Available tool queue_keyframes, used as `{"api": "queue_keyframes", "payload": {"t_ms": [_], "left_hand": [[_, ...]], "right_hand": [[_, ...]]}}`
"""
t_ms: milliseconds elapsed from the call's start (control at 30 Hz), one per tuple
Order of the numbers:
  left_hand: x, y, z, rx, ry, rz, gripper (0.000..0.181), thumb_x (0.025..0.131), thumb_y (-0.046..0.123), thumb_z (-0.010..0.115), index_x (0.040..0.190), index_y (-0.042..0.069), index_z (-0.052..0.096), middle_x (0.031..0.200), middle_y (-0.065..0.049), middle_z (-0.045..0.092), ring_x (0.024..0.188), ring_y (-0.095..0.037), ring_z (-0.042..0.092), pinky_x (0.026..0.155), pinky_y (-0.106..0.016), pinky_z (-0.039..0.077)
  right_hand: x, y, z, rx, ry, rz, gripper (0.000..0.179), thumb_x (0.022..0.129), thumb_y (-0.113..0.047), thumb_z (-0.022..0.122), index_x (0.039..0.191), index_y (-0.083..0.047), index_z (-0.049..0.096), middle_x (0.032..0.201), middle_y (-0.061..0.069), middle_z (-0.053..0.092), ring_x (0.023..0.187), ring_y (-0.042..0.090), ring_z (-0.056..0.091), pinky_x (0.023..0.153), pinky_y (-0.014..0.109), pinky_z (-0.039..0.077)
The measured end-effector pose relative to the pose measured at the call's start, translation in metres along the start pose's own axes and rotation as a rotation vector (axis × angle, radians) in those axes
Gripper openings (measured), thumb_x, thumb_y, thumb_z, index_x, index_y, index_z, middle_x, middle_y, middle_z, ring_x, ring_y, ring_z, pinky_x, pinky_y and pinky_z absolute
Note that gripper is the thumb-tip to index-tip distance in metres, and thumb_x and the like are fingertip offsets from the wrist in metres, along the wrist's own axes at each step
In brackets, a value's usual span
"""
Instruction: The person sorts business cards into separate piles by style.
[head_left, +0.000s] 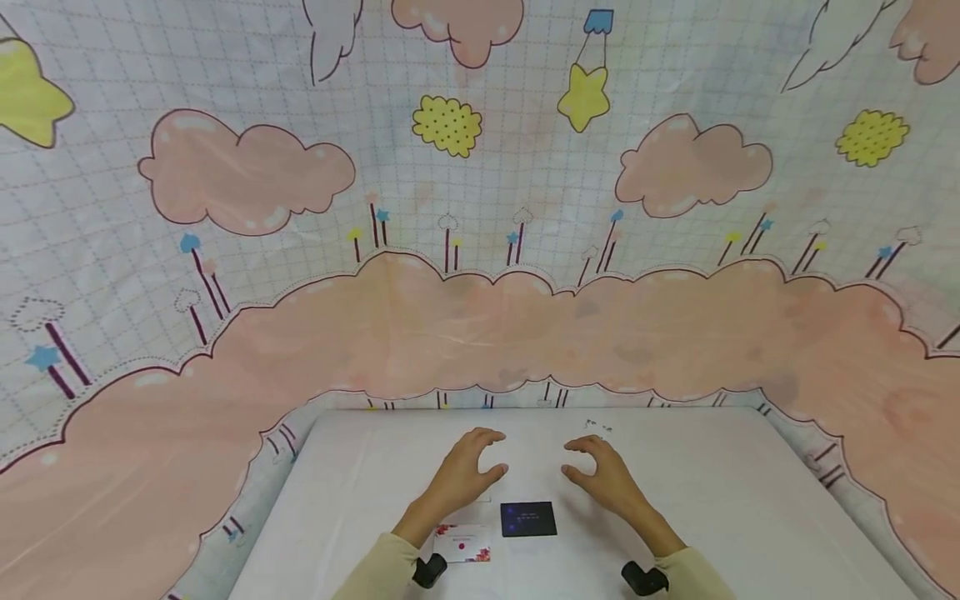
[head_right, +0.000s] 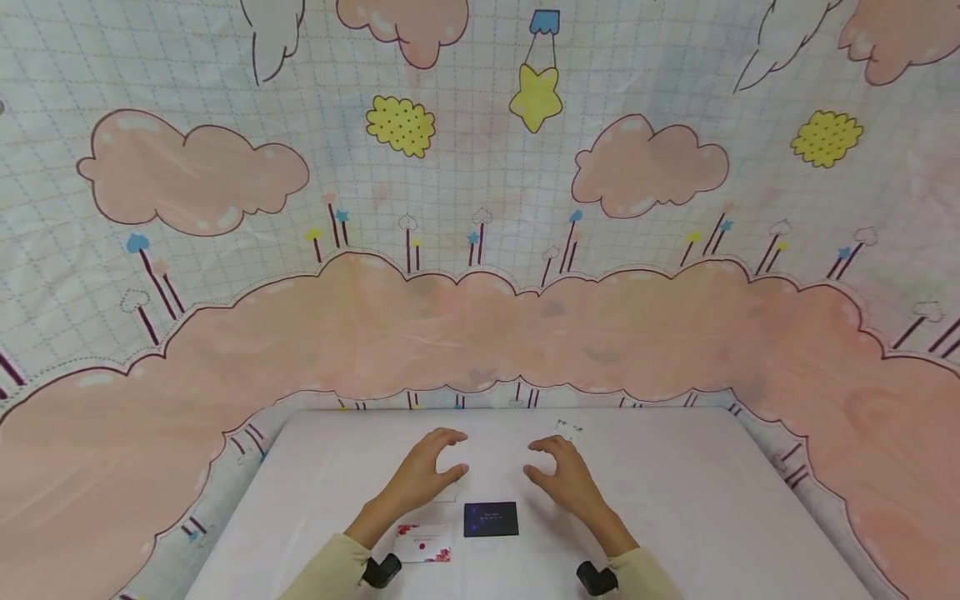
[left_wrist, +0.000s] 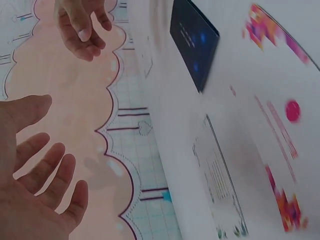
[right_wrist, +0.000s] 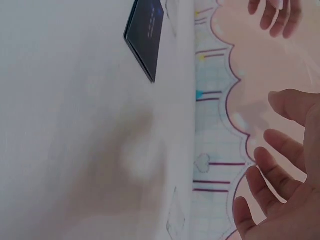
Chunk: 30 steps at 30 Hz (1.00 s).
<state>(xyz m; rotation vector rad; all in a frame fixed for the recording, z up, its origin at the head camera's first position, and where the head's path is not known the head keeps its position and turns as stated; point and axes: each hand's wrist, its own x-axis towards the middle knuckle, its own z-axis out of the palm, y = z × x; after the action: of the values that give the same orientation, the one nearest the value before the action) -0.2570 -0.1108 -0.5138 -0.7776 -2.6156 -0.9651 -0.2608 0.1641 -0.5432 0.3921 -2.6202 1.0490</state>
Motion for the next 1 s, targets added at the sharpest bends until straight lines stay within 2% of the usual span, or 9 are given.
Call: {"api": "queue_keyframes", "payload": {"t_ms": [233, 533, 767, 1000], "left_hand": [[0.015, 0.012, 0.016, -0.013, 0.009, -0.008, 0.043, 0.091, 0.028, 0.069, 0.130, 0.013, 0.057, 0.129, -0.006, 0.060, 0.117, -0.024, 0.059, 0.099, -0.045, 0.049], [0.028, 0.022, 0.038, -0.053, 0.022, -0.040, 0.043, 0.090, 0.028, 0.070, 0.129, 0.012, 0.059, 0.125, -0.006, 0.062, 0.115, -0.024, 0.060, 0.096, -0.043, 0.050], [0.037, 0.037, 0.054, -0.108, 0.043, -0.043, 0.042, 0.090, 0.027, 0.071, 0.127, 0.012, 0.060, 0.123, -0.005, 0.063, 0.114, -0.023, 0.060, 0.094, -0.041, 0.050], [0.045, 0.053, 0.065, -0.181, 0.038, -0.088, 0.042, 0.090, 0.027, 0.071, 0.128, 0.012, 0.060, 0.124, -0.006, 0.063, 0.114, -0.023, 0.059, 0.095, -0.041, 0.050]], "right_hand": [[0.000, 0.012, -0.017, -0.019, 0.046, -0.029, 0.033, 0.084, -0.021, 0.076, 0.115, -0.010, 0.069, 0.116, 0.007, 0.066, 0.110, 0.030, 0.062, 0.093, 0.052, 0.050], [0.002, 0.027, -0.035, -0.019, 0.075, -0.011, 0.034, 0.085, -0.021, 0.075, 0.116, -0.008, 0.068, 0.116, 0.008, 0.066, 0.109, 0.030, 0.060, 0.087, 0.050, 0.050], [0.001, 0.035, -0.044, -0.017, 0.087, -0.007, 0.035, 0.085, -0.020, 0.076, 0.117, -0.007, 0.067, 0.117, 0.011, 0.066, 0.109, 0.030, 0.060, 0.086, 0.047, 0.049], [0.001, 0.042, -0.056, -0.016, 0.110, 0.006, 0.033, 0.087, -0.019, 0.074, 0.117, -0.008, 0.067, 0.118, 0.012, 0.066, 0.110, 0.031, 0.060, 0.087, 0.047, 0.047]]}}
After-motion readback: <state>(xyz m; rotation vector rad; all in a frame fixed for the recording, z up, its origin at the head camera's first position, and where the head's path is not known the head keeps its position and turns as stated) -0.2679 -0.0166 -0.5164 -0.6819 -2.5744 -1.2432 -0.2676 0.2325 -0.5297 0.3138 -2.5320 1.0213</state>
